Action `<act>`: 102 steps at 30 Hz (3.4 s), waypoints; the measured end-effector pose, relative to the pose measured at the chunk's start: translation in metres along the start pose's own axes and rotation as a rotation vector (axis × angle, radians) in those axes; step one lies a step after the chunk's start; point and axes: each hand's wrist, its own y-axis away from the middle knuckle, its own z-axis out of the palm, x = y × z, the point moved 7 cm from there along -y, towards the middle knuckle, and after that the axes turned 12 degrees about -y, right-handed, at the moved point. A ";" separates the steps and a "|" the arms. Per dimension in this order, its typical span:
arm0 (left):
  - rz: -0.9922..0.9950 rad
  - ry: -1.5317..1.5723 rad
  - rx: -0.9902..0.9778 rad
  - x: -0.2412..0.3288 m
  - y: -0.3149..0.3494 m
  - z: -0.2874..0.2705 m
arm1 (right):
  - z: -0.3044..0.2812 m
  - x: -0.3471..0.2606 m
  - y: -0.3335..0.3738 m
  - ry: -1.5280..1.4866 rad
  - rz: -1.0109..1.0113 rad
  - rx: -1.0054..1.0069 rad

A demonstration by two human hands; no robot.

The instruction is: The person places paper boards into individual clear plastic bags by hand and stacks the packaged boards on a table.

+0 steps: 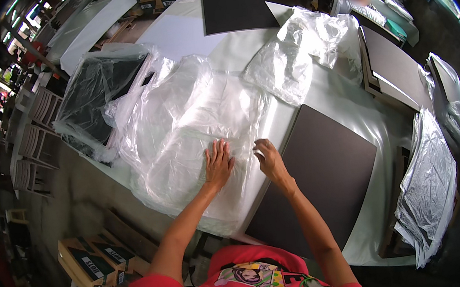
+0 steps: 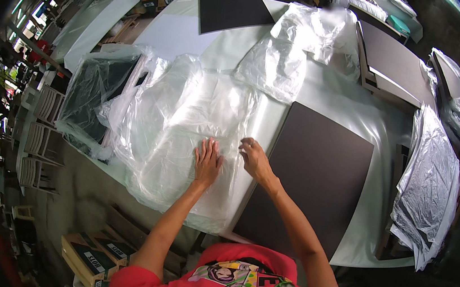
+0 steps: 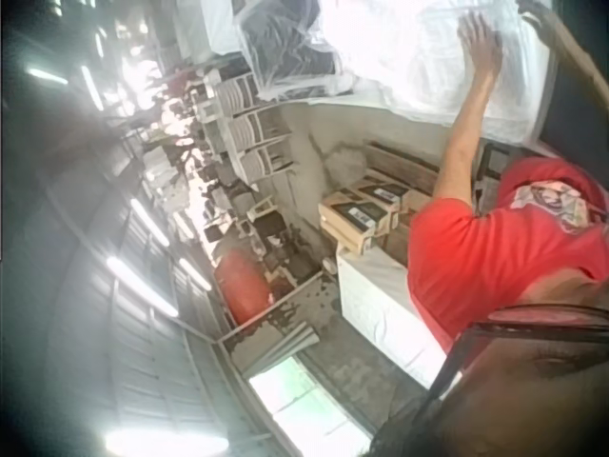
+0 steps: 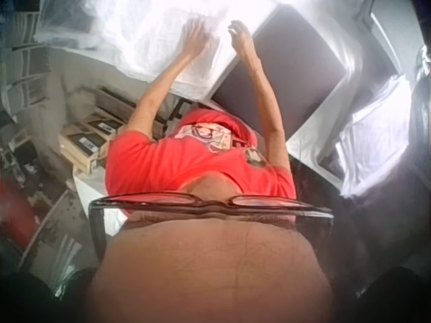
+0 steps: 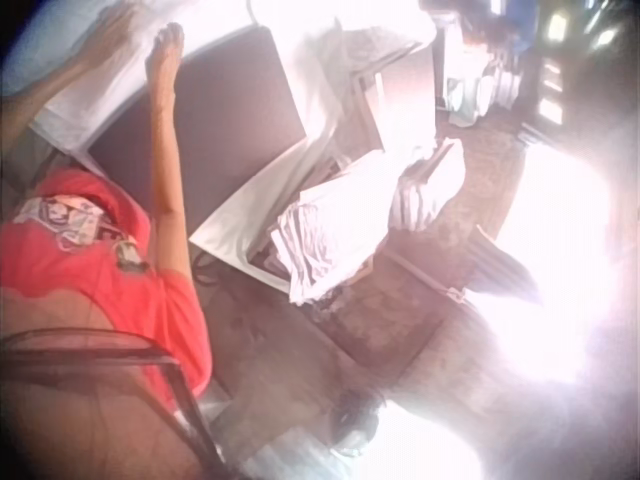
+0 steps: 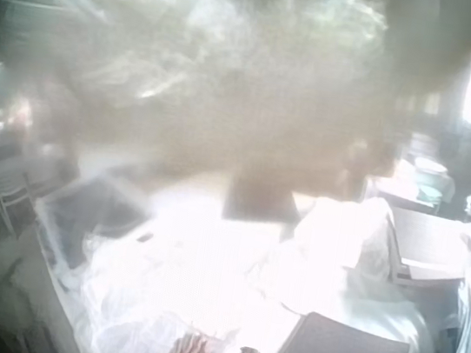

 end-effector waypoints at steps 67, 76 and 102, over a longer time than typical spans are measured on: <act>0.139 2.006 -0.447 -0.034 0.040 -0.243 | 0.068 -0.048 -0.079 -0.742 0.165 -0.340; -0.067 1.376 -0.497 -0.163 0.092 -0.241 | 0.030 -0.129 -0.062 -1.006 0.532 -0.228; 0.723 1.131 -0.883 0.106 0.001 -0.238 | -0.150 -0.182 -0.014 -0.234 0.425 -0.187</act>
